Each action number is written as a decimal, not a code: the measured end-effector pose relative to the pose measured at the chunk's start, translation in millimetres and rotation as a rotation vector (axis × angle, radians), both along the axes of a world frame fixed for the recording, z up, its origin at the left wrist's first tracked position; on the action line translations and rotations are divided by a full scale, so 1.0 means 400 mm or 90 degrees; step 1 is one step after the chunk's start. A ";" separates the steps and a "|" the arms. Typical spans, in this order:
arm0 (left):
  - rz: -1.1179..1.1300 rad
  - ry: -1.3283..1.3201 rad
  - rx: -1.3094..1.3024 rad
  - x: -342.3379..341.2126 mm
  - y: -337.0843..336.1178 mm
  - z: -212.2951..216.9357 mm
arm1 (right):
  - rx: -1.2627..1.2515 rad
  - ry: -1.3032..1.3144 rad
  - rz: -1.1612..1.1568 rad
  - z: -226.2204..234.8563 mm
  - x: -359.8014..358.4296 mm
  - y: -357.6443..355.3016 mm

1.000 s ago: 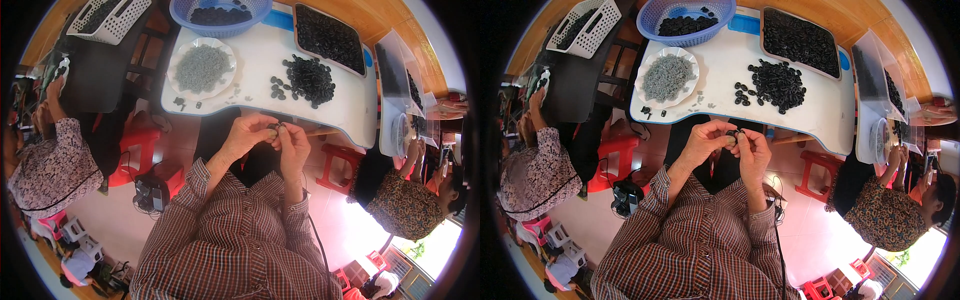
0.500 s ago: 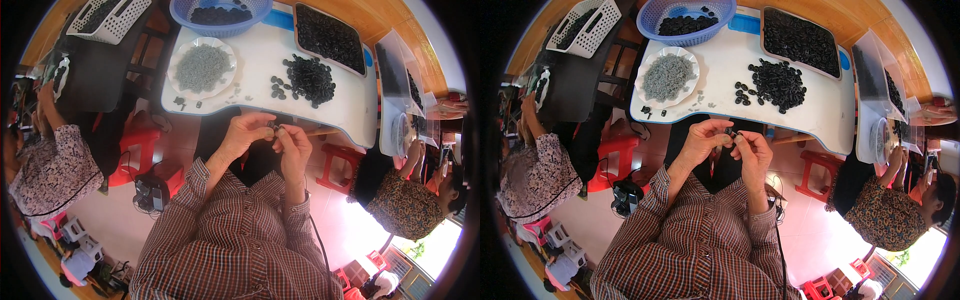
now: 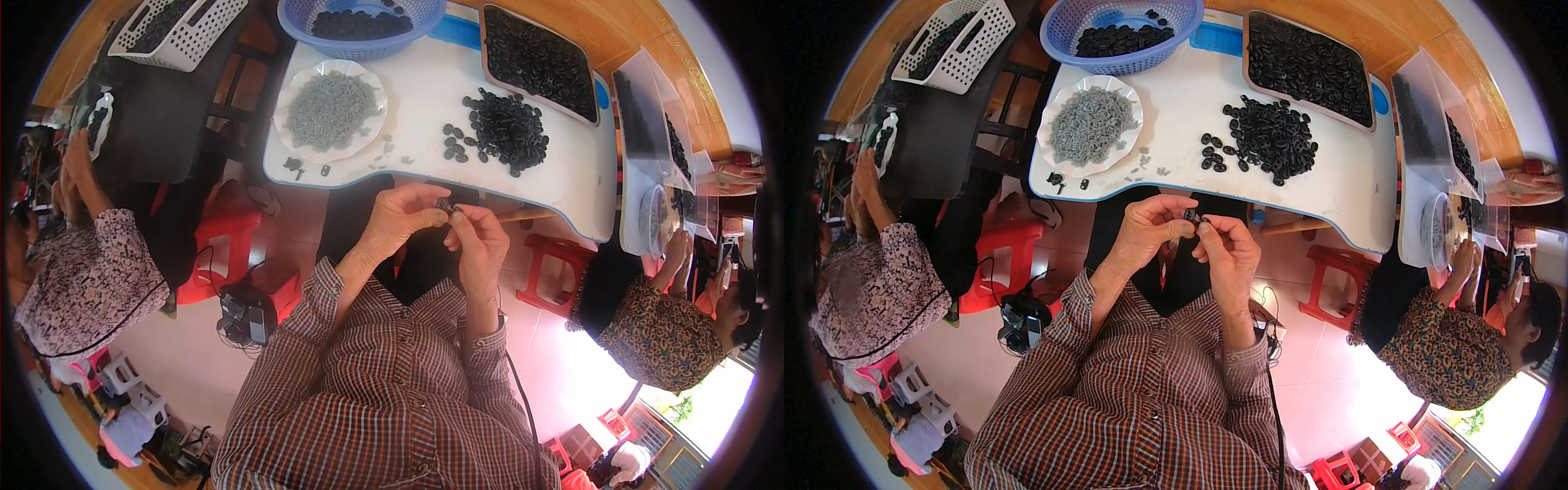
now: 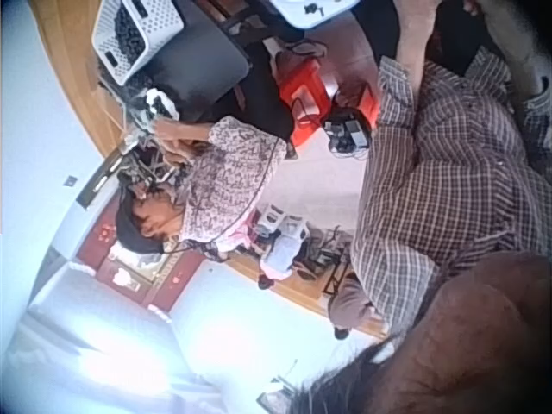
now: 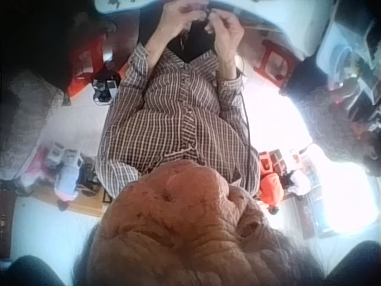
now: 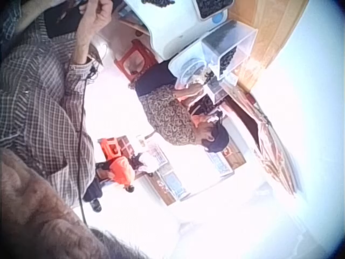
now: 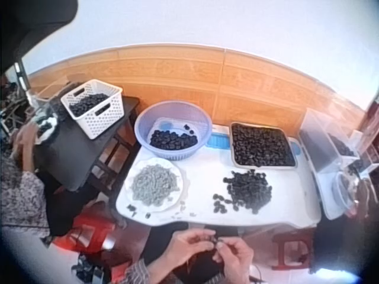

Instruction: The person repeatedly picks up small plastic components from the table and joins them together by hand.

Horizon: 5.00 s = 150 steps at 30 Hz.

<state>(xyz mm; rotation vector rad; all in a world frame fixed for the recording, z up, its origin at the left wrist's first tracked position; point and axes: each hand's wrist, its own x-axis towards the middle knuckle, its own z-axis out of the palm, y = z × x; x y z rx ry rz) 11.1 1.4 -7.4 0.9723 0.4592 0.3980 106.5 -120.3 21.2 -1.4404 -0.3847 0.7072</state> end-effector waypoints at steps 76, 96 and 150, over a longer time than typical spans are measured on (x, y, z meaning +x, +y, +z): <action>-0.075 0.016 0.111 -0.028 0.015 0.040 | 0.087 0.267 0.166 -0.023 0.050 -0.023; -0.081 -0.035 0.182 -0.022 -0.002 0.038 | 0.108 0.309 0.189 -0.042 0.053 -0.039; -0.017 -0.092 0.229 -0.056 -0.040 0.081 | 0.072 0.136 0.084 0.059 -0.036 -0.044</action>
